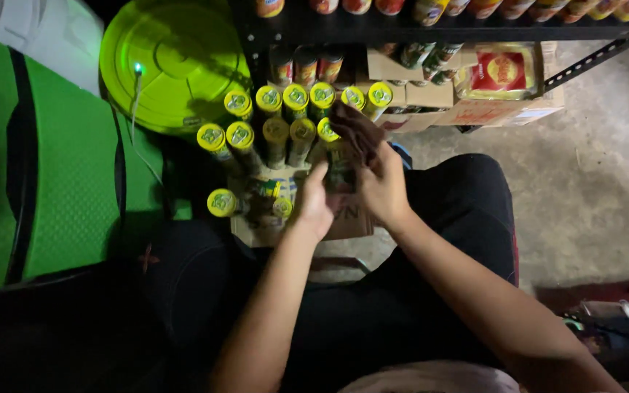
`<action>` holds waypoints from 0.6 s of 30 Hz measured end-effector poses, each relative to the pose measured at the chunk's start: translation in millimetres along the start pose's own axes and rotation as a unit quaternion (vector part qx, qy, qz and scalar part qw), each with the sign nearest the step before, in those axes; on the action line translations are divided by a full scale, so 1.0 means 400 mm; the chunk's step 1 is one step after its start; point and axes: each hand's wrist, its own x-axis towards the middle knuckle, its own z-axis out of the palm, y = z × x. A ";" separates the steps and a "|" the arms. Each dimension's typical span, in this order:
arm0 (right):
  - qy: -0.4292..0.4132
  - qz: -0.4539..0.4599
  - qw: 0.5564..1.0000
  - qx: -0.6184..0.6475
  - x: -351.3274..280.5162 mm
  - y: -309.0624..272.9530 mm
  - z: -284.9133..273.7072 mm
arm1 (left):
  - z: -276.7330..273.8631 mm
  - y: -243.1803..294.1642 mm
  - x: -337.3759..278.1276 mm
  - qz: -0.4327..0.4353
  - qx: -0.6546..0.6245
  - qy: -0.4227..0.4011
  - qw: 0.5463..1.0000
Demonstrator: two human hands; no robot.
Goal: Wiping individual canned goods with a cloth and organizing them on a metal shelf.
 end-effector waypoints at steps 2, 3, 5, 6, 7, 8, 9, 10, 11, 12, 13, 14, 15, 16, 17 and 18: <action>0.000 -0.041 0.999 0.024 -0.003 -0.035 0.022 | -0.015 -0.018 0.007 -0.024 -0.061 0.025 0.998; -0.058 -0.085 0.994 -0.022 -0.010 -0.041 0.018 | -0.019 -0.009 0.003 -0.016 -0.066 0.017 0.998; -0.116 -0.130 0.982 -0.067 -0.029 -0.053 0.012 | -0.022 0.016 -0.007 -0.008 -0.072 0.009 0.997; -0.143 -0.138 0.976 -0.086 -0.041 -0.059 0.011 | -0.023 0.029 -0.014 0.003 -0.080 -0.004 0.997; -0.171 -0.144 0.969 -0.102 -0.057 -0.065 0.013 | -0.029 0.042 -0.024 0.014 -0.088 -0.015 0.996; -0.173 -0.144 0.969 -0.101 -0.068 -0.061 0.002 | -0.034 0.049 -0.031 0.014 -0.089 -0.014 0.996; -0.171 -0.126 0.974 -0.084 -0.075 -0.055 -0.008 | -0.038 0.061 -0.034 0.027 -0.096 -0.025 0.995; -0.169 -0.109 0.977 -0.067 -0.083 -0.049 -0.018 | -0.042 0.072 -0.038 0.039 -0.103 -0.037 0.993; -0.169 -0.110 0.977 -0.066 -0.072 -0.035 -0.014 | -0.051 0.051 -0.007 0.041 -0.103 -0.037 0.993; -0.135 -0.091 0.987 0.004 -0.062 -0.020 -0.011 | -0.060 0.029 0.025 0.044 -0.084 -0.009 0.995; -0.097 -0.066 0.990 0.072 -0.061 -0.006 -0.013 | -0.070 -0.003 0.052 0.041 -0.065 0.019 0.997; -0.097 -0.062 0.991 0.071 -0.049 -0.013 -0.007 | 0.011 0.055 -0.035 0.036 -0.065 0.021 0.997; -0.066 -0.069 0.994 0.048 -0.032 -0.019 -0.004 | 0.101 0.104 -0.125 0.001 0.058 0.055 0.997; -0.034 -0.076 0.996 0.023 -0.015 -0.025 -0.001 | 0.190 0.142 -0.228 -0.034 0.179 0.087 0.979; -0.034 -0.078 0.996 0.023 -0.018 -0.026 -0.003 | 0.165 0.129 -0.203 -0.032 0.180 0.086 0.979; -0.060 -0.089 0.994 -0.013 -0.019 -0.027 -0.005 | 0.141 0.116 -0.178 -0.024 0.148 0.058 0.987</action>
